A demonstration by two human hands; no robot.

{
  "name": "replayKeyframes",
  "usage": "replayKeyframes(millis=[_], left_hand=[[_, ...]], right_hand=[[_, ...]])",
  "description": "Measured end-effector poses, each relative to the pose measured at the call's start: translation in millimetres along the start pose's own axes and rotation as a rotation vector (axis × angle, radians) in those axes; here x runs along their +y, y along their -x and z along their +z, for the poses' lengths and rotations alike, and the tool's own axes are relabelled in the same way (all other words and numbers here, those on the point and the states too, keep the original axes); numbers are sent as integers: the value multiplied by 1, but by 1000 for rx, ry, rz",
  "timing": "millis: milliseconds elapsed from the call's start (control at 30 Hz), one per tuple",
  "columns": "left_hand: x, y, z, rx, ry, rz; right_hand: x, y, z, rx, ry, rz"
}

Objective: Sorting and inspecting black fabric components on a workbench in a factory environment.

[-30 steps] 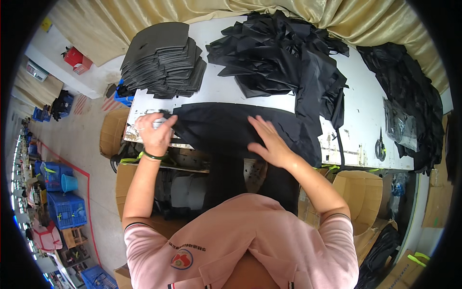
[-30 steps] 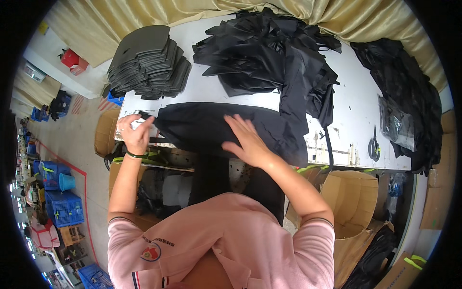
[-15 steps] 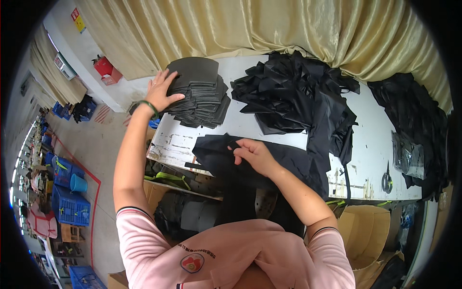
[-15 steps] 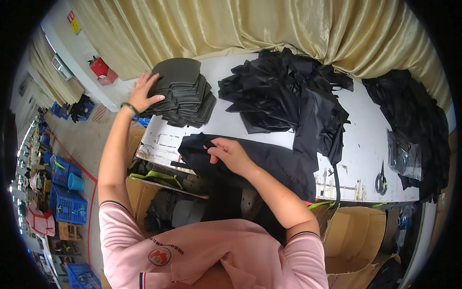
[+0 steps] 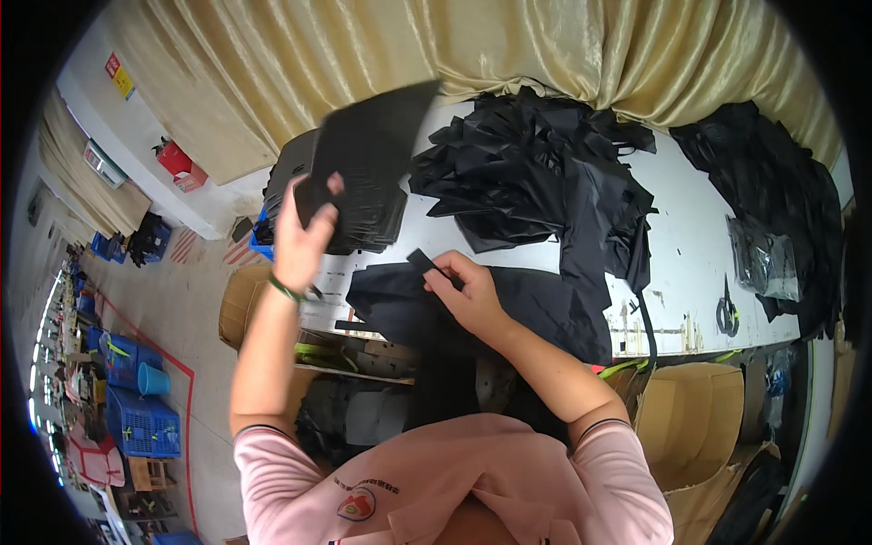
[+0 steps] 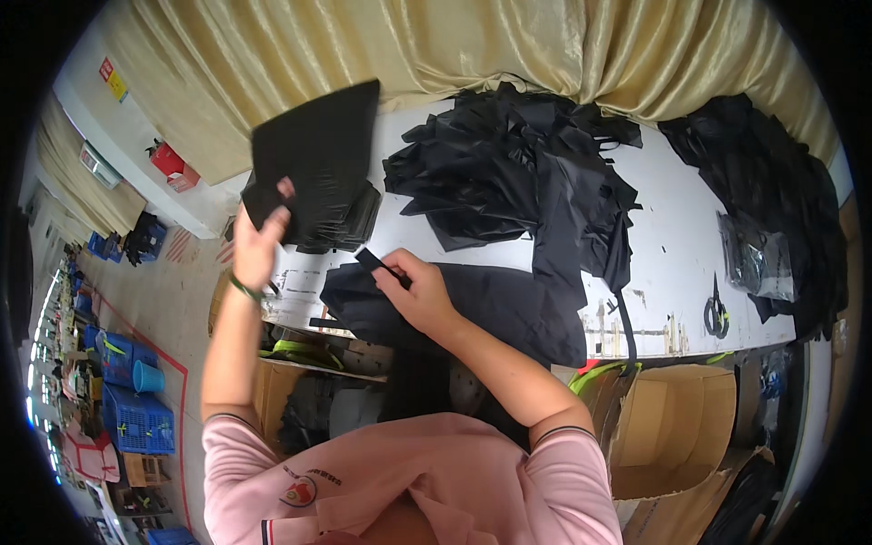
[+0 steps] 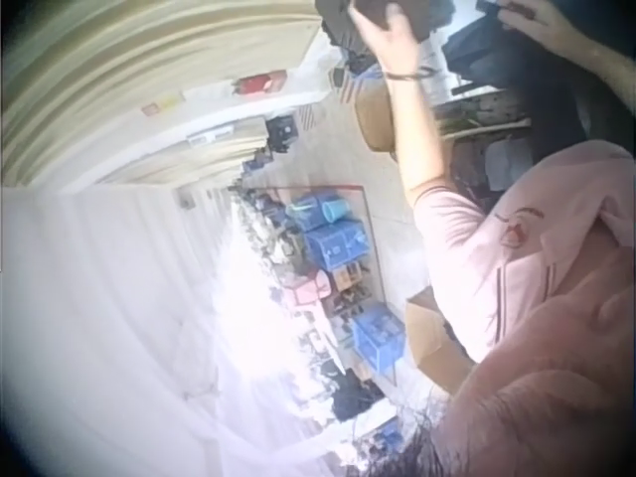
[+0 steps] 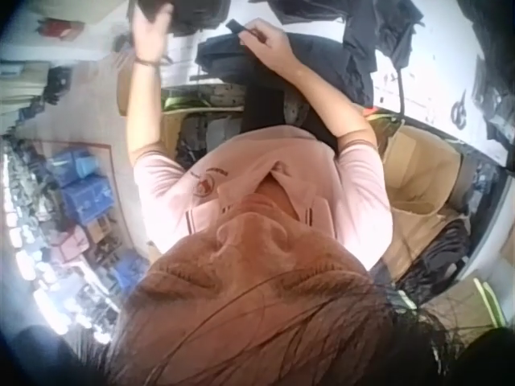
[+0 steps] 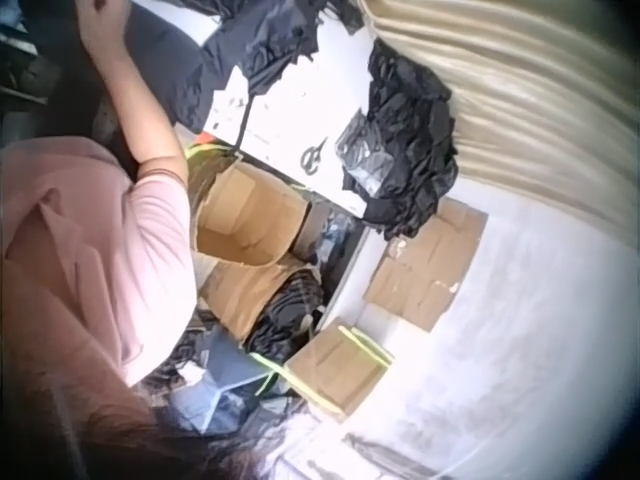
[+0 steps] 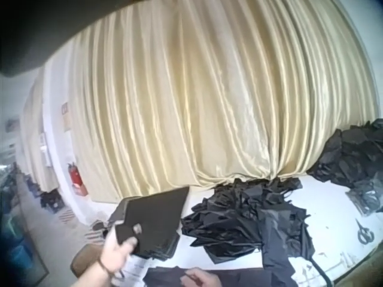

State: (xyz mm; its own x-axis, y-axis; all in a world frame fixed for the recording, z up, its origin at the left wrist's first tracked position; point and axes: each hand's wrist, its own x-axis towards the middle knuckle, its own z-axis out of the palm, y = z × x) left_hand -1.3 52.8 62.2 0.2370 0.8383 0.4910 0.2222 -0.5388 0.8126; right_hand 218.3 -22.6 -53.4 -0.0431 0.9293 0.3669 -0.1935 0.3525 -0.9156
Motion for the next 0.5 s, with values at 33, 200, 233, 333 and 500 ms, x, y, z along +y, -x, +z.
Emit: replayKeyframes(millis=[33, 200, 233, 333, 500], left_hand=[[1, 23, 21, 7, 132, -46], [-40, 90, 90, 64, 470, -148], [-38, 94, 97, 45, 426, -151], [-23, 99, 110, -59, 110, 116], [-26, 91, 106, -14, -156, 424]], right_hand=[[-6, -3, 4, 44, 78, -108], [-23, 2, 7, 71, 131, -116], [-19, 6, 4, 60, 104, -36], [-5, 13, -5, 65, 70, -55], [-9, 17, -9, 185, 33, -308]])
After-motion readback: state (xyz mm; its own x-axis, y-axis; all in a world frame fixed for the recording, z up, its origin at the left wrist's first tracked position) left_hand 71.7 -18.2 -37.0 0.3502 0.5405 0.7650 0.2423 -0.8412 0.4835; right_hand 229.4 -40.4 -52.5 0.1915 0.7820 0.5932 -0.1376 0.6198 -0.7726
